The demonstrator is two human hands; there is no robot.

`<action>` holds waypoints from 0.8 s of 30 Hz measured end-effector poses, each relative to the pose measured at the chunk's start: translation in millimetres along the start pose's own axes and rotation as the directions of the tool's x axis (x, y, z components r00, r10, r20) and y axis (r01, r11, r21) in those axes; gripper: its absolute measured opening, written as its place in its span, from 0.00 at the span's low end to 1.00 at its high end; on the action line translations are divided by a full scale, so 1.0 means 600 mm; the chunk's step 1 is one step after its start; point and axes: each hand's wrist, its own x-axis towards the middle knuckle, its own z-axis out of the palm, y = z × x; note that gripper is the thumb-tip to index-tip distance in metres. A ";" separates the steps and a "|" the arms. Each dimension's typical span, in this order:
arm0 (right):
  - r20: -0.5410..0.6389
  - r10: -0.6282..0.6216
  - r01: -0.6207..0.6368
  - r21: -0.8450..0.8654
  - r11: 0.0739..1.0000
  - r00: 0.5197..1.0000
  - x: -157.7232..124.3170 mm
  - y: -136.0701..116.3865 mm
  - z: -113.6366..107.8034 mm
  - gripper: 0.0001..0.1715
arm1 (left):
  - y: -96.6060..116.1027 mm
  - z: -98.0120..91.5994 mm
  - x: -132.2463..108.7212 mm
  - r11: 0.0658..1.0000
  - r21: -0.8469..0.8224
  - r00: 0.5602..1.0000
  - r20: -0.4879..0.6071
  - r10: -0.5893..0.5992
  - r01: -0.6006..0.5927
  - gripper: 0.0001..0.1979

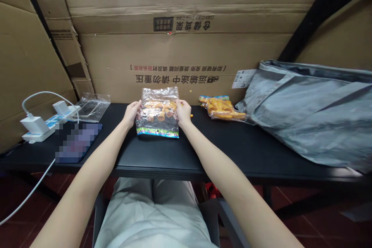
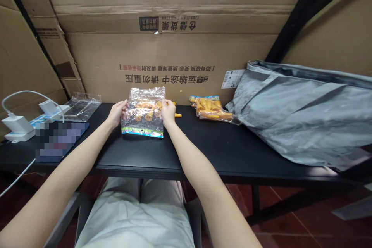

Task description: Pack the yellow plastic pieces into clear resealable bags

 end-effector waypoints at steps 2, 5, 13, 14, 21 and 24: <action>0.031 -0.012 0.011 0.017 1.000 0.999 -0.003 -0.001 0.002 0.15 | 0.002 -0.002 0.005 0.986 -0.133 0.995 0.023 -0.096 0.098 0.18; 0.092 -0.014 0.013 0.009 1.000 0.996 -0.009 -0.004 0.006 0.13 | 0.000 -0.008 0.011 0.972 -0.221 0.996 -0.033 -0.087 0.077 0.15; 0.068 0.021 -0.020 -0.018 1.000 0.997 -0.015 -0.008 0.012 0.13 | -0.013 -0.018 0.016 0.995 -0.101 0.998 -0.069 0.002 -0.009 0.18; 0.070 0.021 -0.020 -0.024 1.000 0.997 -0.016 -0.008 0.013 0.13 | -0.015 -0.017 0.017 0.996 -0.090 0.996 -0.088 0.000 -0.008 0.18; 0.109 -0.084 0.094 -0.087 0.992 0.990 -0.021 -0.005 0.016 0.15 | -0.024 -0.023 0.022 0.979 0.177 0.961 -0.236 0.147 -0.106 0.19; 0.122 -0.111 0.123 -0.094 0.988 0.986 -0.018 -0.004 0.012 0.17 | -0.022 -0.027 0.021 0.970 0.201 0.958 -0.222 0.181 -0.136 0.19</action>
